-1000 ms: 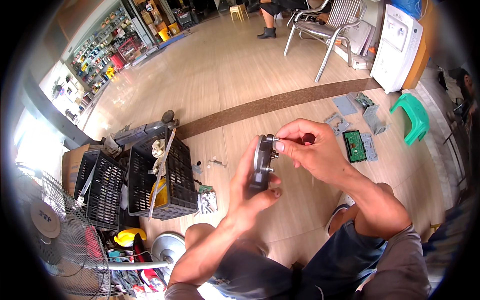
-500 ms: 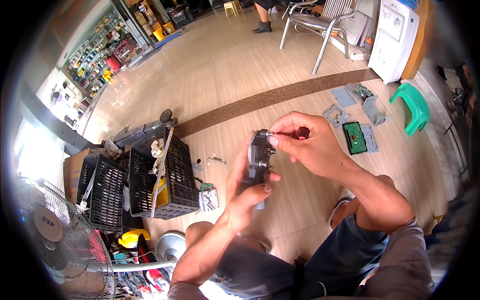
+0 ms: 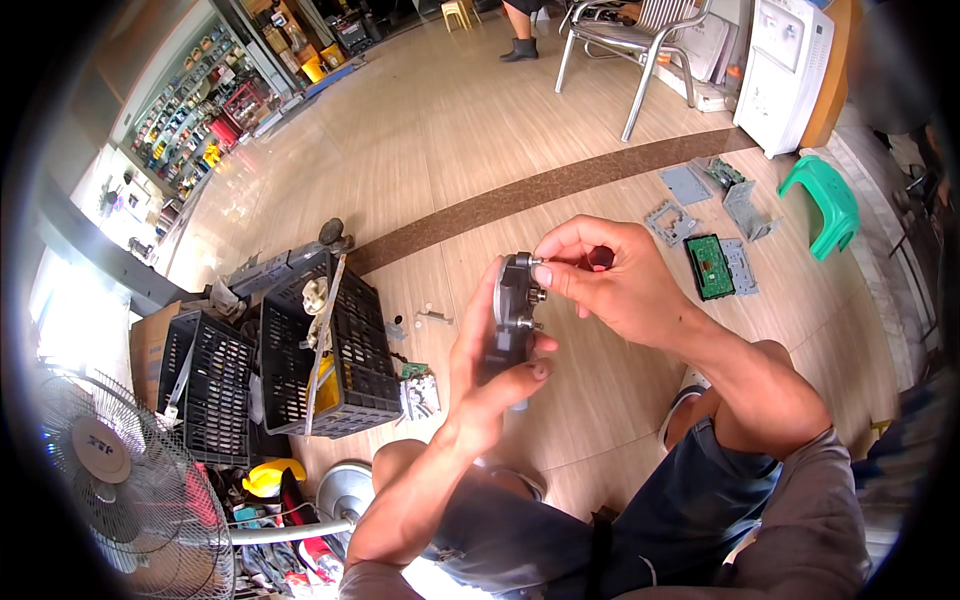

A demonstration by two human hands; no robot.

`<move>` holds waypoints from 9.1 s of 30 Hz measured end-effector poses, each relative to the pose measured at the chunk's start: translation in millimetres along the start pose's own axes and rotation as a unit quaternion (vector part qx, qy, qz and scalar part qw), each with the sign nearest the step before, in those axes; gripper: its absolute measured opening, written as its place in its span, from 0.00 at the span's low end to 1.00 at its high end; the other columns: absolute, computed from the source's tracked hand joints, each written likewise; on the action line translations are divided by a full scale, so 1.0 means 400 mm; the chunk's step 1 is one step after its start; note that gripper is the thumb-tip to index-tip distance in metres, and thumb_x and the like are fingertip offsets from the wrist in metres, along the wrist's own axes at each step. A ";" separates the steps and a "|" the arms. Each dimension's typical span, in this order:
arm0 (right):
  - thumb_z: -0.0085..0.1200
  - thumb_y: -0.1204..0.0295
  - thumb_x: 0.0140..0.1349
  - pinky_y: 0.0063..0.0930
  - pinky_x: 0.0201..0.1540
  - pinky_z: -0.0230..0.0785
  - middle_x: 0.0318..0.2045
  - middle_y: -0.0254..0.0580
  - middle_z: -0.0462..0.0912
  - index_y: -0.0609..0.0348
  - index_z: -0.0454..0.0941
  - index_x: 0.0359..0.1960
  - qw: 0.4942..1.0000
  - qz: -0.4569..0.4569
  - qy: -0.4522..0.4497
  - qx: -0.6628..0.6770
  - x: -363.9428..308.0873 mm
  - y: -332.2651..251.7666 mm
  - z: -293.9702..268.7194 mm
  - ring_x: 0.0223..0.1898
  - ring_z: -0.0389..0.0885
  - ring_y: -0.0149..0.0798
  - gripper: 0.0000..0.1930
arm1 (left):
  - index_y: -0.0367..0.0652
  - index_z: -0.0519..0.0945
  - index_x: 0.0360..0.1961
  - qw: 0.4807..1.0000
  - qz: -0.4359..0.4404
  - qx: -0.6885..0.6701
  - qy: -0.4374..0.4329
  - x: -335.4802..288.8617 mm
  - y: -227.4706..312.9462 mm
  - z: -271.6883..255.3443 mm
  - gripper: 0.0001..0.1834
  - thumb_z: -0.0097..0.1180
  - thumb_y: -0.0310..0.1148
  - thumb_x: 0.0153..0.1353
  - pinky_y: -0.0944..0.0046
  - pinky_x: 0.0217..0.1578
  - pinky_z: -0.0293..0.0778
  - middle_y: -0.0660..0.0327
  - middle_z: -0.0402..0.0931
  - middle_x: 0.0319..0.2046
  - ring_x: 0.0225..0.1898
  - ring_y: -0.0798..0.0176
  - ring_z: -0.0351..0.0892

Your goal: The person assembles a small motorized component by placing and securing screws into its casing by hand and with a screwdriver.

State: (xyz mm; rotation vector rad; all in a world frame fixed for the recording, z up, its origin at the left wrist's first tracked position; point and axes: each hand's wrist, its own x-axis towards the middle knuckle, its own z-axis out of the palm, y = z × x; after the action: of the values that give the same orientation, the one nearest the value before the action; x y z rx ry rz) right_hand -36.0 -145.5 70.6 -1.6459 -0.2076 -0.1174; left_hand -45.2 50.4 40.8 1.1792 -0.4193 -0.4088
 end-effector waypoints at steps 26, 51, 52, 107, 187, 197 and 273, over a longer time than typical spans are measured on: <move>0.59 0.74 0.63 0.23 0.25 0.73 0.32 0.38 0.84 0.67 0.79 0.40 1.000 0.016 -0.011 -0.009 -0.022 -0.011 0.011 0.31 0.80 0.26 0.08 | 0.58 0.46 0.74 0.992 -0.058 -0.082 -0.071 0.010 0.011 -0.019 0.45 0.57 0.32 0.60 0.40 0.47 0.78 0.51 0.64 0.61 0.58 0.40 0.72; 0.59 0.75 0.63 0.21 0.22 0.71 0.25 0.36 0.83 0.67 0.80 0.38 0.998 -0.052 0.030 -0.024 -0.056 -0.047 0.025 0.22 0.79 0.23 0.06 | 0.51 0.57 0.60 0.980 -0.035 -0.177 -0.084 0.054 -0.003 -0.005 0.27 0.55 0.36 0.64 0.54 0.33 0.84 0.40 0.73 0.44 0.36 0.49 0.84; 0.59 0.75 0.63 0.21 0.23 0.71 0.26 0.36 0.83 0.66 0.80 0.38 0.998 -0.050 0.031 -0.023 -0.055 -0.046 0.023 0.21 0.79 0.24 0.06 | 0.50 0.58 0.60 0.979 -0.024 -0.181 -0.093 0.058 -0.006 -0.003 0.26 0.55 0.39 0.66 0.55 0.32 0.84 0.39 0.73 0.43 0.35 0.50 0.84; 0.61 0.72 0.64 0.20 0.29 0.75 0.31 0.36 0.84 0.65 0.80 0.42 0.999 -0.006 -0.010 -0.050 -0.055 -0.017 0.135 0.28 0.80 0.24 0.09 | 0.42 0.76 0.40 0.954 -0.122 -0.250 0.114 0.007 -0.021 -0.015 0.20 0.45 0.50 0.65 0.62 0.23 0.77 0.59 0.77 0.25 0.23 0.61 0.79; 0.62 0.69 0.61 0.29 0.36 0.78 0.31 0.45 0.86 0.62 0.82 0.38 0.974 -0.033 0.095 -0.205 -0.063 -0.025 0.087 0.31 0.86 0.35 0.10 | 0.41 0.78 0.43 0.951 -0.214 -0.223 0.023 0.052 -0.068 -0.008 0.30 0.36 0.57 0.66 0.53 0.29 0.78 0.56 0.80 0.30 0.22 0.53 0.79; 0.63 0.70 0.60 0.27 0.35 0.78 0.30 0.43 0.86 0.62 0.82 0.37 0.974 -0.061 0.092 -0.195 -0.067 -0.013 0.093 0.30 0.85 0.34 0.08 | 0.41 0.78 0.44 0.947 -0.222 -0.230 0.034 0.044 -0.068 -0.005 0.30 0.35 0.56 0.66 0.54 0.28 0.80 0.57 0.81 0.33 0.26 0.54 0.81; 0.63 0.76 0.60 0.17 0.25 0.66 0.27 0.33 0.84 0.60 0.82 0.38 0.990 -0.086 0.014 -0.110 -0.036 -0.028 0.047 0.23 0.77 0.20 0.06 | 0.40 0.77 0.38 0.970 -0.160 -0.154 0.099 0.054 -0.020 0.004 0.28 0.41 0.57 0.64 0.55 0.21 0.79 0.57 0.76 0.24 0.18 0.52 0.79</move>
State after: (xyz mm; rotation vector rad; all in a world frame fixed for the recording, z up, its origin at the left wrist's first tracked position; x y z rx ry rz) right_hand -53.4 -126.9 77.0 -1.8420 -0.3240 -0.3035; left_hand -28.1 35.5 35.9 0.9719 0.0130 -0.6045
